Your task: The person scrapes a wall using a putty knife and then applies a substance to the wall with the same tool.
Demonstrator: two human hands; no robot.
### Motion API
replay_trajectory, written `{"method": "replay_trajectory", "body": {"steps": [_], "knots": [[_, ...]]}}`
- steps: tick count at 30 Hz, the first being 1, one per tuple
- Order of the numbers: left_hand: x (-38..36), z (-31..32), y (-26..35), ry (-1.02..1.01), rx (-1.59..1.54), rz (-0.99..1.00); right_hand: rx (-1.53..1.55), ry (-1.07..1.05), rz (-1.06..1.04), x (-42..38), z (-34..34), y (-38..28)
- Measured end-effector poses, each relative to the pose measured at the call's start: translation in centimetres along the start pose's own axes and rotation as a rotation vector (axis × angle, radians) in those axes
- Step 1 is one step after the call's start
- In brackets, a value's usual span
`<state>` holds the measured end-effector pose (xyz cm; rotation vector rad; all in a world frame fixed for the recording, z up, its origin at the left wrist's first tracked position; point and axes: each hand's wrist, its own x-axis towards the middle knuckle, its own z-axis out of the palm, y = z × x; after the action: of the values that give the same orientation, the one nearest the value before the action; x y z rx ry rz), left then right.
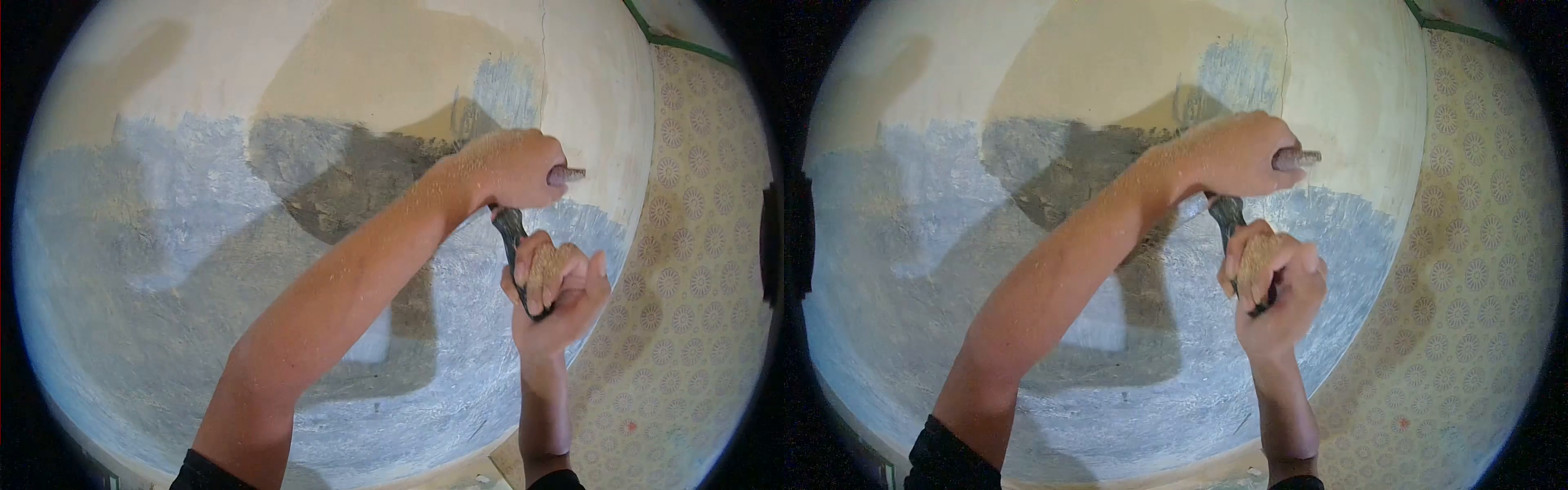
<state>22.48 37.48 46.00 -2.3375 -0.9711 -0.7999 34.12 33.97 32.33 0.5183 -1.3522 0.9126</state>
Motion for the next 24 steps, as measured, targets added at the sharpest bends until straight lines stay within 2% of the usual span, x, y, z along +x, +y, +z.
{"method": "replay_trajectory", "body": {"steps": [1,3,5,6,9,11,13,15,17,19,21,23,24], "knots": [[-0.7,0.9,0.0,0.03,-0.033,0.018,-0.043,-0.045,-0.005,-0.5,0.1,-0.2],[-1.1,0.5,0.2,0.065,-0.063,0.036,-0.144,-0.005,-0.034,-0.8,0.3,0.8],[-0.4,-0.1,0.2,0.012,0.015,-0.007,0.141,0.03,-0.034,-0.2,-0.3,1.4],[-0.1,-0.4,0.2,-0.007,-0.002,-0.016,0.137,0.034,-0.03,0.1,-0.3,1.2],[-0.9,-0.3,0.9,0.029,-0.057,-0.024,-0.057,-0.002,-0.128,-0.2,0.1,0.6],[-1.3,0.1,0.8,0.032,-0.018,0.003,-0.207,-0.04,-0.044,-1.3,0.2,0.4],[-0.8,0.2,0.4,0.034,0.011,0.022,-0.127,-0.013,-0.031,-0.5,0.2,0.8],[0.3,-0.9,0.4,-0.057,0.082,-0.091,0.174,0.147,0.035,0.7,0.7,0.8],[0.0,-0.8,0.5,-0.067,0.035,-0.133,0.12,0.091,0.02,0.5,0.5,0.5],[-1.3,-0.1,0.5,0.005,-0.014,0.0,-0.129,0.028,0.029,-0.8,1.2,-0.1],[-1.1,-0.1,0.2,0.03,0.009,0.032,-0.126,0.079,0.04,-0.8,1.3,0.7],[0.1,-0.9,-0.1,0.016,0.078,-0.009,0.12,0.125,0.033,0.6,1.2,1.1],[0.6,-1.4,-0.1,-0.02,0.092,-0.028,0.103,0.149,0.053,1.1,1.8,0.6]]}}
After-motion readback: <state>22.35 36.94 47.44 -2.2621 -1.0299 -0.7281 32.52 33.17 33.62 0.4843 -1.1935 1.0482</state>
